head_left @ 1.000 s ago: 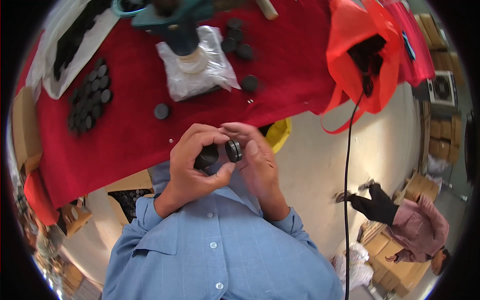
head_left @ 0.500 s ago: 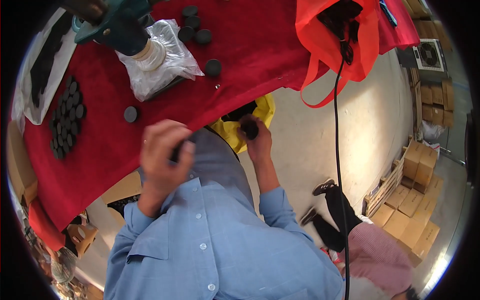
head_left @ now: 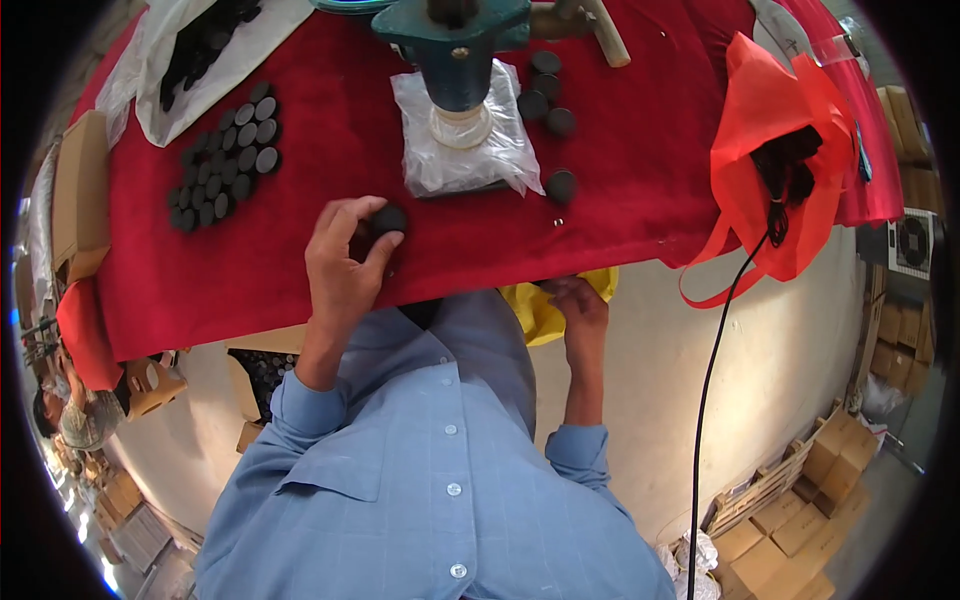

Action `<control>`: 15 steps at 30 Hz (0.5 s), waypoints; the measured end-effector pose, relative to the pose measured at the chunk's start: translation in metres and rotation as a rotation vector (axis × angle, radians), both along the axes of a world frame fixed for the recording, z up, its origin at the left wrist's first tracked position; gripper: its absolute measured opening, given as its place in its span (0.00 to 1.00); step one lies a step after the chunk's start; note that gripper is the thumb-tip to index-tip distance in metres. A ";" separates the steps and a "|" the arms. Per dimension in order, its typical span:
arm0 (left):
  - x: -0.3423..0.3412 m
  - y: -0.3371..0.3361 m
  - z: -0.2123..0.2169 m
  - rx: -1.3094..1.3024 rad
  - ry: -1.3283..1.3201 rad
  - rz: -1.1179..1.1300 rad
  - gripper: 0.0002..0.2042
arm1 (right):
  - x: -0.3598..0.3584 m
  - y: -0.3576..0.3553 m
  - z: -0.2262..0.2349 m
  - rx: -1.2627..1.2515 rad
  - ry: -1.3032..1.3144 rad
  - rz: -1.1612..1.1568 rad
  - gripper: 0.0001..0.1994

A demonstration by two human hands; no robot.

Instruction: The person operates a manual press machine to process small circular plastic parts on a workbench. The parts are taken from cardboard boxes and plastic bags.

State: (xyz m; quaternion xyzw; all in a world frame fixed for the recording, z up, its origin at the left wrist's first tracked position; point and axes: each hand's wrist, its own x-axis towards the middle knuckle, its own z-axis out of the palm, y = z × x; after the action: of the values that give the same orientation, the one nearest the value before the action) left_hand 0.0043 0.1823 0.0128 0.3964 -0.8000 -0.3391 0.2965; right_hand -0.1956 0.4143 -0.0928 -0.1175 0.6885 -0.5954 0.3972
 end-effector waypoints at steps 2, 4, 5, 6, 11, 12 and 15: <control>-0.001 0.005 -0.007 0.057 0.088 -0.003 0.16 | 0.002 -0.007 0.040 -0.007 0.052 0.164 0.10; -0.003 0.015 -0.002 0.225 0.254 -0.085 0.14 | 0.007 -0.017 0.082 -0.215 0.151 0.492 0.11; -0.006 0.020 0.004 0.216 0.233 -0.105 0.14 | 0.015 -0.025 0.098 -0.205 0.152 0.483 0.11; -0.008 0.027 0.010 0.224 0.235 -0.110 0.14 | 0.028 -0.037 0.112 -0.295 0.150 0.354 0.13; -0.016 0.049 0.020 0.177 0.336 -0.260 0.22 | 0.042 -0.073 0.125 -0.450 0.403 0.226 0.22; -0.021 0.052 0.021 0.163 0.413 -0.256 0.21 | 0.040 -0.073 0.121 -0.443 0.407 0.225 0.22; -0.023 0.054 0.021 0.189 0.452 -0.288 0.21 | 0.039 -0.072 0.115 -0.545 0.435 0.227 0.21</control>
State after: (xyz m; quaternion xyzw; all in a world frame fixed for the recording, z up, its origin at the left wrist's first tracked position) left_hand -0.0187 0.2366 0.0337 0.2189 -0.7265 -0.5307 0.3776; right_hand -0.1562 0.3425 0.0226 -0.4184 0.5554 -0.6703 0.2591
